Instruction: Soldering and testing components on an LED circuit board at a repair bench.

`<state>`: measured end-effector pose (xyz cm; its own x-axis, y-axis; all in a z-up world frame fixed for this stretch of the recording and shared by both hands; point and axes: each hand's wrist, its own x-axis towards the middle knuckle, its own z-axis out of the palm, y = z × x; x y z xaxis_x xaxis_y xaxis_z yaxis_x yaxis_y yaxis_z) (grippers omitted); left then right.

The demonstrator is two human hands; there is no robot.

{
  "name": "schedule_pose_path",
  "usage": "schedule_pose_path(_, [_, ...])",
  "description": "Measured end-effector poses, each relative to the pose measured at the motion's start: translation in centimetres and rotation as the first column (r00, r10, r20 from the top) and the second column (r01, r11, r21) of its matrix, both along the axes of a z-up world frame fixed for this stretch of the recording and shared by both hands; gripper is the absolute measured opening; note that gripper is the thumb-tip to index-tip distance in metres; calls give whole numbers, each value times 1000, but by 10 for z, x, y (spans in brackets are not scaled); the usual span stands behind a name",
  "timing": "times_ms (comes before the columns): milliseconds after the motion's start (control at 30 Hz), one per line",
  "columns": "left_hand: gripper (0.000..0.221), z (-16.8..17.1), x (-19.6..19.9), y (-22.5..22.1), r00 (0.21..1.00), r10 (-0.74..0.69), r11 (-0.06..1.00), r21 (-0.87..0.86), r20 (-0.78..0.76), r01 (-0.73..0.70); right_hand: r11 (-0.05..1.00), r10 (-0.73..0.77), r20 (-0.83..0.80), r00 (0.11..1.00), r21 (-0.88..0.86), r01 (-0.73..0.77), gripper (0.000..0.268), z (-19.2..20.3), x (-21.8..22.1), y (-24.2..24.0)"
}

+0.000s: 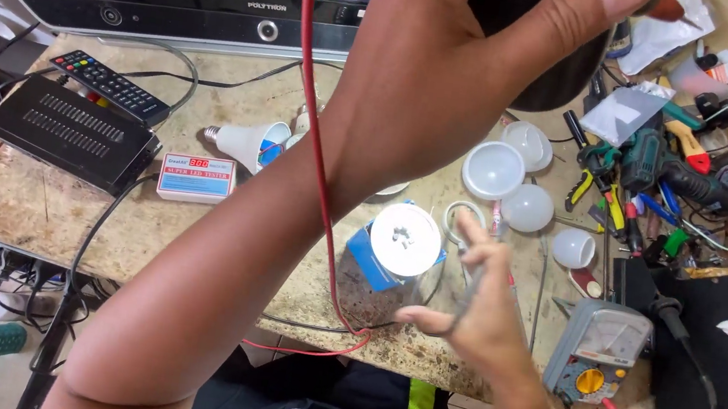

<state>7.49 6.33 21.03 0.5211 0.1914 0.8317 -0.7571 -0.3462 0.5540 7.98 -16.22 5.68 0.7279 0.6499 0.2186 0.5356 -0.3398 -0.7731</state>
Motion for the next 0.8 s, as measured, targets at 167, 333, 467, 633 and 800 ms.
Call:
schedule_pose_path(167, [19,1,-18,5,991,-99,992,-90,-89,91,952,-284,-42,958,-132,276,68,-37,-13,34])
schedule_pose_path(333, [12,-8,-34,17,984,-44,996,-88,-170,30,938,-334,276,901,5,346,70,-70,-5,39])
schedule_pose_path(467, [16,-43,-43,25,977,4,991,-129,-211,-32,903,-407,452,794,67,425,73,-83,3,52])
schedule_pose_path(633, [14,-116,-50,18,944,174,944,-224,-282,-241,888,-417,455,787,18,460,74,-76,0,55])
schedule_pose_path(800, [17,-186,-60,-9,830,119,812,-428,-545,-397,930,-340,291,894,-40,367,71,-55,1,39])
